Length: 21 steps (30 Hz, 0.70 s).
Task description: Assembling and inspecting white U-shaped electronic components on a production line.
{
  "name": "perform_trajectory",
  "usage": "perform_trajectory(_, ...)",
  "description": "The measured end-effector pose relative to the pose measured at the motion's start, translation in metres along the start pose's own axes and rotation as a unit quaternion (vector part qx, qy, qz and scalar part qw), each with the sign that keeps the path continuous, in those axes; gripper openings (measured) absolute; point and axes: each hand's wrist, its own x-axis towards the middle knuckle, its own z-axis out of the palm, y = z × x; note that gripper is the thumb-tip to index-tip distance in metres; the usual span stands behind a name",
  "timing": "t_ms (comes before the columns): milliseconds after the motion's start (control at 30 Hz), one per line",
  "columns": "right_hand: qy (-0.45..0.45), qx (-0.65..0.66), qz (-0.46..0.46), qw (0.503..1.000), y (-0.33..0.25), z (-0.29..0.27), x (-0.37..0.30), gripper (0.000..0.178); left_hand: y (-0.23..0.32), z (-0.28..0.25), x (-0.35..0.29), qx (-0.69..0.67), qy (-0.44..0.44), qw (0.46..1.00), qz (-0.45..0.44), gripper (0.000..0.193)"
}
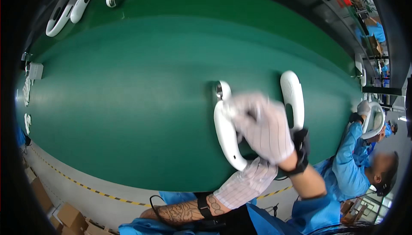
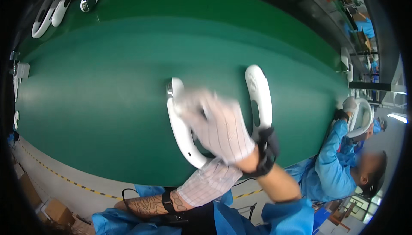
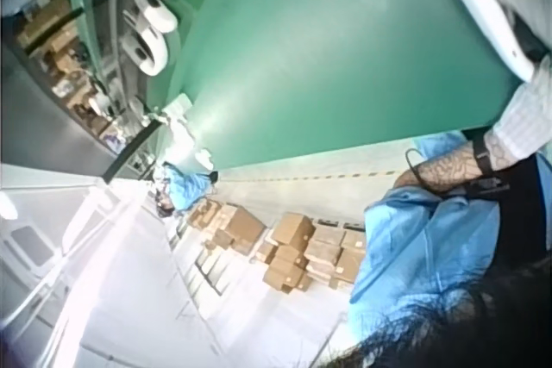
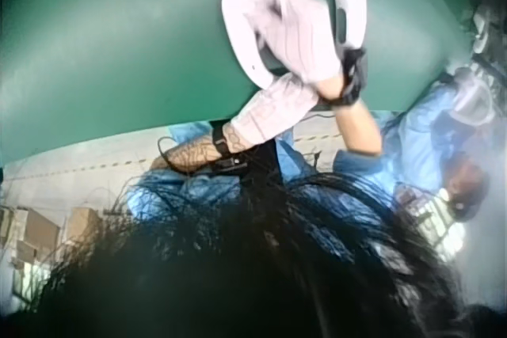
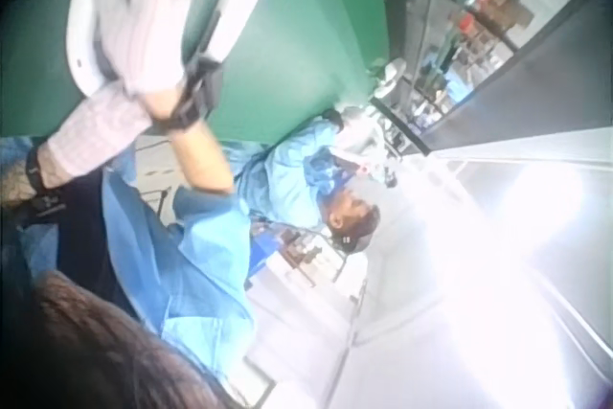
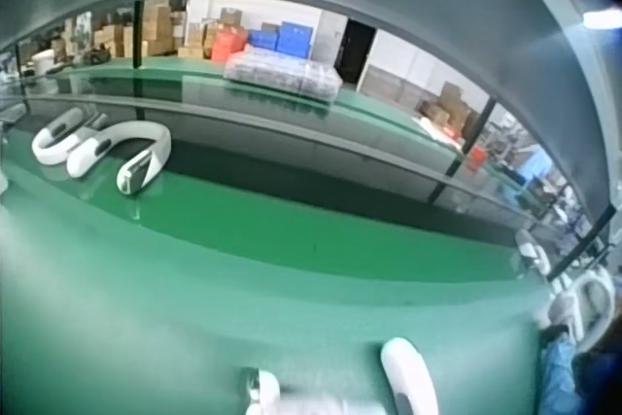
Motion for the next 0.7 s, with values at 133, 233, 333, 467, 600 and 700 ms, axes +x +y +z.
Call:
perform_trajectory(133,-0.022,0.068,0.167,0.983,-0.009,-0.001,0.015,0.021,-0.004,0.002,0.004,0.039,0.045,0.998,0.006,0.034)
perform_trajectory(233,0.027,0.033,0.008,0.999,0.009,0.004,-0.016,0.022,0.001,0.012,0.0,-0.024,0.013,1.0,-0.005,0.033)
perform_trajectory(333,-0.063,0.017,0.096,0.993,-0.021,-0.007,0.023,0.021,-0.009,-0.01,0.003,0.088,0.044,0.995,0.02,0.031)
perform_trajectory(467,0.019,0.016,-0.004,1.0,0.009,-0.003,-0.022,0.02,0.006,0.014,0.002,-0.012,-0.013,1.0,0.006,0.039)
perform_trajectory(600,-0.082,-0.012,0.133,0.988,-0.031,-0.007,0.029,0.019,-0.005,-0.009,-0.001,0.112,0.028,0.993,0.013,0.033)
perform_trajectory(700,0.004,0.013,0.037,0.999,0.007,-0.01,-0.028,0.016,0.011,0.023,0.006,-0.01,-0.008,1.0,-0.024,0.034)
